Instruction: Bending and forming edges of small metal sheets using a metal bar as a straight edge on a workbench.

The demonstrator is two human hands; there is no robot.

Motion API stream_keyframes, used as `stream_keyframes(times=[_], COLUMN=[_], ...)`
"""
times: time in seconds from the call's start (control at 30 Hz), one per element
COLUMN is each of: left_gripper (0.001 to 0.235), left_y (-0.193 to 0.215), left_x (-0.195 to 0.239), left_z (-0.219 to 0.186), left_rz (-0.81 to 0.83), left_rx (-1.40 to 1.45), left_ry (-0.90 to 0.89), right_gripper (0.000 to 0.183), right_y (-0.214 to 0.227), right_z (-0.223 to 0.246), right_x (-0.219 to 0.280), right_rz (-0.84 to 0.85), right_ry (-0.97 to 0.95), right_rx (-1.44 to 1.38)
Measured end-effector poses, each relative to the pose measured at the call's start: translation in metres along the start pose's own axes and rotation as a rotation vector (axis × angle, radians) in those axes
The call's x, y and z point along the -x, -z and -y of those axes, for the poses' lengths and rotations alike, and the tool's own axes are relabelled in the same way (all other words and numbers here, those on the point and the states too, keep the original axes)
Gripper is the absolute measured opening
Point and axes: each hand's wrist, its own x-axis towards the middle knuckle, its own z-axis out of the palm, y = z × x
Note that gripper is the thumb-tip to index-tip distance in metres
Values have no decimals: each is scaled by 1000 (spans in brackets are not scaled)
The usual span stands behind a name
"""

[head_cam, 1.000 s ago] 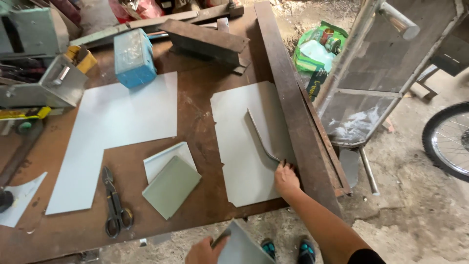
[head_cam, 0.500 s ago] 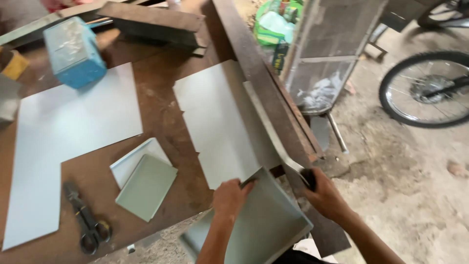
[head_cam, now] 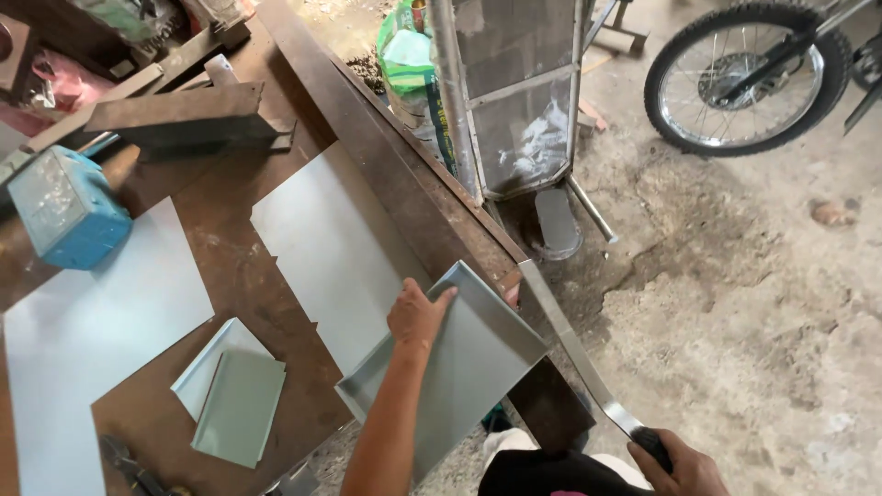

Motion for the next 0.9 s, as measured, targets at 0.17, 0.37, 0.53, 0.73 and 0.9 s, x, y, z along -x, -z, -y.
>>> stream_keyframes(times=[0.17, 0.37, 0.53, 0.73, 0.9], left_gripper=[74, 17, 53, 57, 58], left_y=[10, -78, -100, -92, -83], left_x=[11, 41, 83, 80, 65], left_z=[-23, -39, -66, -62, -48], left_rz=[-184, -523, -373, -283, -259], left_rx=[-47, -116, -92, -253, -255], left_ry=[26, -489, -445, -493, -633], right_gripper=[39, 38, 42, 46, 46], right_y=[13, 28, -4, -20, -54], right_z=[20, 18, -12, 12, 13], right_x=[11, 6, 7, 40, 61], right_rz=[144, 302, 290, 106, 17], right_ry=[6, 52, 76, -30, -72], right_rx=[116, 130, 170, 50, -38])
